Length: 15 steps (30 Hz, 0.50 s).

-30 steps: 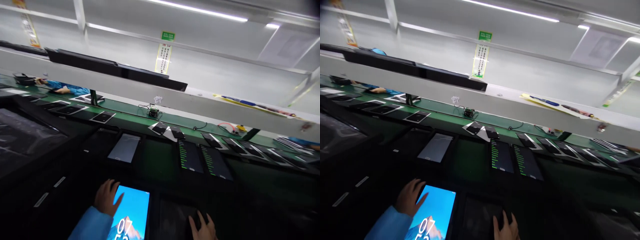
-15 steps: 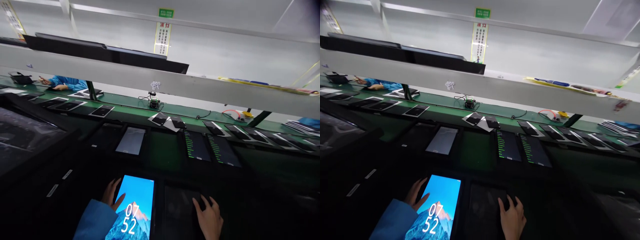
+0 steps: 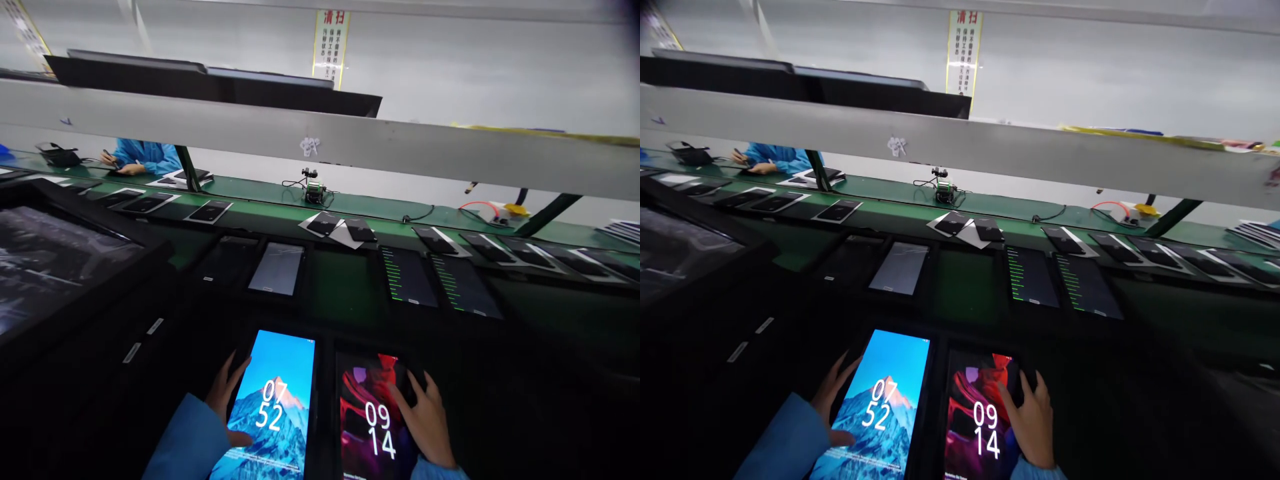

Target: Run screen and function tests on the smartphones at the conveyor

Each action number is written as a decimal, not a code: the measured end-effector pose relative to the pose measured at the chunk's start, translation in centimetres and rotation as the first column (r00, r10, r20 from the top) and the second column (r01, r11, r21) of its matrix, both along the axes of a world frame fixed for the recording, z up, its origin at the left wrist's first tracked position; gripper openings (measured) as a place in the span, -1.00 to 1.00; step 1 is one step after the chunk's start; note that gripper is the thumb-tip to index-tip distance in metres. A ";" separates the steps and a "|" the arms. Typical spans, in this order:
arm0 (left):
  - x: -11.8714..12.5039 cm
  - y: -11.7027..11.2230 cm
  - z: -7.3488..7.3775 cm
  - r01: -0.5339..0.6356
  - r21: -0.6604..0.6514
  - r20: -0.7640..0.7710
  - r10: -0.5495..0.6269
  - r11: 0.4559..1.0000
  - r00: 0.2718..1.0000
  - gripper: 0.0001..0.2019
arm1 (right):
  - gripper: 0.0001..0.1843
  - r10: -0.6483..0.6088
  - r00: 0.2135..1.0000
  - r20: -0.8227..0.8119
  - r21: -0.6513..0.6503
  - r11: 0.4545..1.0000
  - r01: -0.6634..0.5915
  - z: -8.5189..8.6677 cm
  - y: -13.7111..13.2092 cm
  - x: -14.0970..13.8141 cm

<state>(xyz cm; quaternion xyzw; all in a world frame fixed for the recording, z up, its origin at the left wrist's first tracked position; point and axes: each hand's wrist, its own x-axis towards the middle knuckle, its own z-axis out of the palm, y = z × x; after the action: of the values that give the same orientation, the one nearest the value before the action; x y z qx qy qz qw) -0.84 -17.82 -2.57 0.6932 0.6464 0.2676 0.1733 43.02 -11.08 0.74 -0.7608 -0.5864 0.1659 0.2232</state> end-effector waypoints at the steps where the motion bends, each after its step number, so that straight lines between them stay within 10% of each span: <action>1: 0.1 -0.3 -0.1 -0.017 0.004 -0.047 0.017 1.000 0.999 0.29 | 0.07 0.013 1.000 -0.011 0.000 1.000 -0.013 -0.1 -0.4 0.1; 7: 1.8 -0.9 -0.4 -0.225 0.216 -0.196 0.268 0.950 0.943 -0.58 | 0.07 -0.060 0.998 0.018 -0.061 0.996 0.061 -0.6 -3.7 0.2; 15: 5.1 -1.4 0.0 -0.356 0.389 -0.467 0.515 0.850 0.719 -0.58 | -0.18 -0.042 0.955 0.294 0.018 0.999 0.039 -0.8 -4.7 -1.7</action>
<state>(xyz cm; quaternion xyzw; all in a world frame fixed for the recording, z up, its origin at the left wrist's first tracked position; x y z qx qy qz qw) 4.22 -19.23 -2.57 0.5835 0.7708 0.1739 -0.1875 41.32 -15.78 -0.09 -0.7875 -0.5983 0.0428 0.1416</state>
